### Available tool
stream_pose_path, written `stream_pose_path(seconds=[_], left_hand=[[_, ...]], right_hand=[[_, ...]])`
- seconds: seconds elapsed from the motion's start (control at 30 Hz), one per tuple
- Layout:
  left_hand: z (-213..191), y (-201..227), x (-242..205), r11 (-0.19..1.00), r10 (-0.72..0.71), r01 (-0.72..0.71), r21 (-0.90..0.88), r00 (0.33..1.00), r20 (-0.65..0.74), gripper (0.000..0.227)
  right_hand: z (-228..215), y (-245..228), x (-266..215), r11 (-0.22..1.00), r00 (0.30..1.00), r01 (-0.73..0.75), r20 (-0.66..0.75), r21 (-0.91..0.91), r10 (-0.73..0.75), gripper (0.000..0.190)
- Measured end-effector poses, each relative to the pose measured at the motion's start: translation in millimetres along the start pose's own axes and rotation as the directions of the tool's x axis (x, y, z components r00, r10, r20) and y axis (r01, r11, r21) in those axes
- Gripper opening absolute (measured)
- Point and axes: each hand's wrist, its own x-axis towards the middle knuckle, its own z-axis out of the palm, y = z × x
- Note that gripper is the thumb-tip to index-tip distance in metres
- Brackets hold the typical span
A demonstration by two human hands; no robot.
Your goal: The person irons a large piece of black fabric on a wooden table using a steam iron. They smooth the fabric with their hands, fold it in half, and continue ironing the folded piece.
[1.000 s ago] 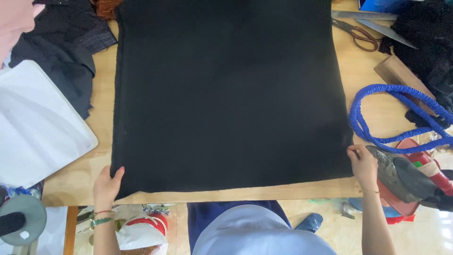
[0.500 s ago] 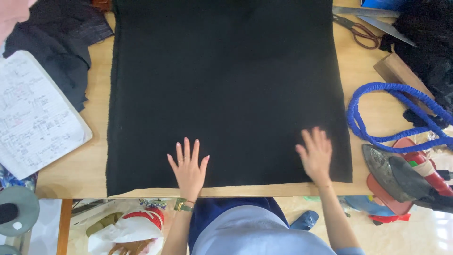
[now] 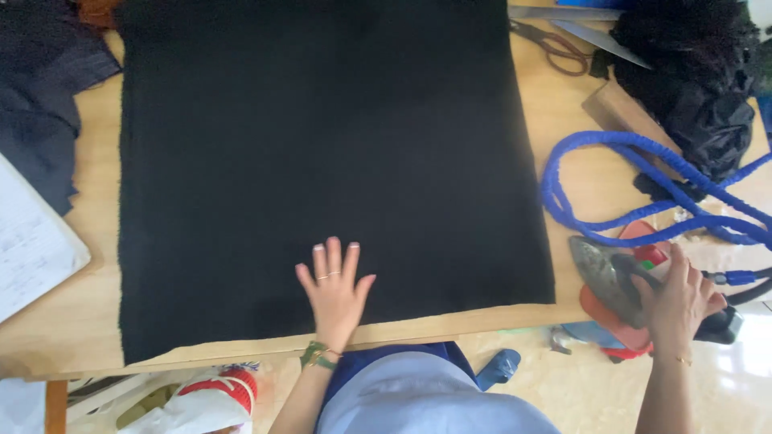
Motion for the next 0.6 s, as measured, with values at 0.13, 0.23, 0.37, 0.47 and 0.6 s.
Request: stream_pose_path(seconds=[0.13,0.23,0.37,0.47,0.6], left_hand=[[1,46,9,0.961,0.203,-0.198,-0.192,0.979,0.007,0.067],[-1,52,13,0.950,0.237,-0.221,-0.222,0.970,0.050,0.065],[-3,51,12,0.952,0.244,-0.227,-0.205,0.968,0.060,0.064],[-3,52,11,0.959,0.246,-0.232,-0.161,0.966,0.073,0.066],[-5,53,12,0.958,0.239,-0.230,-0.173,0.971,0.031,0.066]], right_hand=[[-10,11,28,0.993,0.971,-0.112,0.217,0.040,0.101,0.062],[-12,18,36,0.975,0.916,-0.222,0.345,0.009,0.206,0.062],[9,60,34,0.927,0.916,-0.331,0.296,0.179,0.270,0.051],[0,69,35,0.769,0.905,-0.419,0.287,0.482,0.312,0.030],[-61,2,46,0.862,0.892,-0.405,0.340,0.305,0.298,0.045]])
